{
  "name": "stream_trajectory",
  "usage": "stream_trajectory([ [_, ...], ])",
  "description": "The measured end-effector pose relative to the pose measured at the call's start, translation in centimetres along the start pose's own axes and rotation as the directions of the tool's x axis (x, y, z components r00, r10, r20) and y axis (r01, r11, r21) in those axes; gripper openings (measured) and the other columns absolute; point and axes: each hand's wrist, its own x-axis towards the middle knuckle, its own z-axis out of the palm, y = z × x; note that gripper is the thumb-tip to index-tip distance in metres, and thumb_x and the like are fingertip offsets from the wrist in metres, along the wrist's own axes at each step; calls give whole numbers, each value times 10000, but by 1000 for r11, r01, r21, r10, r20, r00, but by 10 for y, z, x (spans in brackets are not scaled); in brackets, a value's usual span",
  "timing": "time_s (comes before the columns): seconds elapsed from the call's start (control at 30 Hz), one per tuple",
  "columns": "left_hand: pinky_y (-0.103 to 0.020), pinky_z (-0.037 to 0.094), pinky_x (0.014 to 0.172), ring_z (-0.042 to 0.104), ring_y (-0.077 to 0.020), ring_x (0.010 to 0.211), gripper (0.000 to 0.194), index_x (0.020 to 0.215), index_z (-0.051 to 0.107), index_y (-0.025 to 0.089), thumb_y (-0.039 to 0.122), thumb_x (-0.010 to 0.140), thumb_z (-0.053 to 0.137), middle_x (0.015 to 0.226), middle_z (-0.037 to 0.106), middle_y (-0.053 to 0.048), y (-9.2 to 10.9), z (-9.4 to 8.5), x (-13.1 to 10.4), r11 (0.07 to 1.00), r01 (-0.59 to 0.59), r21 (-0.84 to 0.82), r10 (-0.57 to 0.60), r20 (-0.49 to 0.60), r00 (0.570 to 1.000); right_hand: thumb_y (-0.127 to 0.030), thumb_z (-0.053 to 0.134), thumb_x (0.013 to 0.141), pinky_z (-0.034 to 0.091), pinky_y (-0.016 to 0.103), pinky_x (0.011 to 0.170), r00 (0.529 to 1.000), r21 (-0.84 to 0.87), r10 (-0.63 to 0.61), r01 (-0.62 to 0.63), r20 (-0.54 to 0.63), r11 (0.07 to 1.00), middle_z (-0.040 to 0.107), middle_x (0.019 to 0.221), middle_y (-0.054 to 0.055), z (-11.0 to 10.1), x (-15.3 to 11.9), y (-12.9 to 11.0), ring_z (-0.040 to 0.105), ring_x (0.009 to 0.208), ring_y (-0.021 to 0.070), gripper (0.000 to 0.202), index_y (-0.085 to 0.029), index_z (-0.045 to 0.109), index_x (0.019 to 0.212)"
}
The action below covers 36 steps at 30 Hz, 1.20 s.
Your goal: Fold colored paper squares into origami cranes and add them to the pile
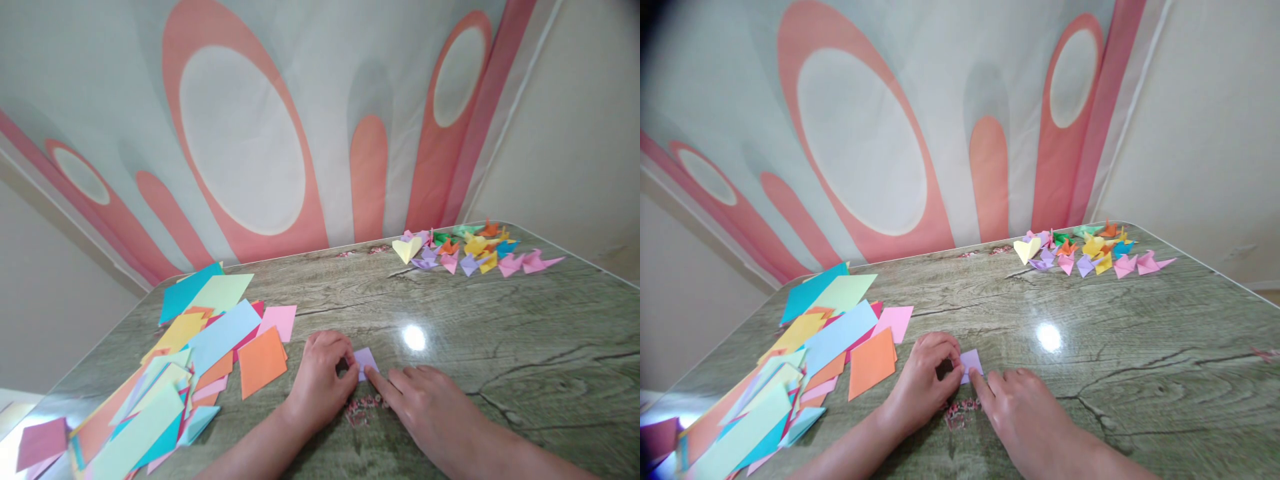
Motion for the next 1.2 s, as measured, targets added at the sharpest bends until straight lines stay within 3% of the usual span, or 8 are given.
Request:
stream_trajectory([
  [0.27,-351,387,889,563,-190,894,93,680,548,191,114,726,575,862,623,-27,-3,1,0,1000,0,6,0,5,1000,-61,530,751,388,341,509,999,-37,-32,34,43,999,647,742,33,4,-2,1,596,550,193,515,-115,496,1262],
  [0.43,-346,380,888,555,-184,897,98,690,529,189,110,736,566,863,616,-21,-2,0,1,1000,-4,4,4,21,1000,-8,492,712,377,338,496,999,-27,-33,33,20,999,644,701,26,7,-4,1,584,515,188,534,-109,515,1236],
  [0.7,-353,373,907,558,-187,918,98,777,605,206,118,752,569,875,627,-22,-2,-2,0,1000,-9,-30,10,35,999,9,531,640,400,340,514,998,-41,1,1,68,999,678,694,61,-10,-2,0,606,529,199,478,-85,623,1099],
  [0.8,-353,366,930,566,-184,943,125,775,630,213,105,752,571,895,639,-22,-3,-2,0,998,-12,-59,14,30,999,-49,570,687,417,345,563,998,-35,32,-30,56,999,679,744,59,-12,-2,1,624,592,207,407,-131,625,1082],
  [0.97,-353,358,952,580,-173,927,138,758,650,211,86,738,595,871,655,-11,-7,-2,2,994,-54,-95,58,34,998,-59,583,714,388,330,542,997,-24,1,1,75,1000,651,746,12,-7,3,-3,622,576,191,603,-190,481,1293],
  [1.2,-357,343,965,580,-157,919,130,781,659,212,90,762,617,885,660,2,-10,-2,4,993,-105,-62,109,64,992,-86,589,754,390,332,518,994,-1,29,-30,104,1000,664,728,13,-9,7,-6,635,552,198,456,-174,564,1200],
])
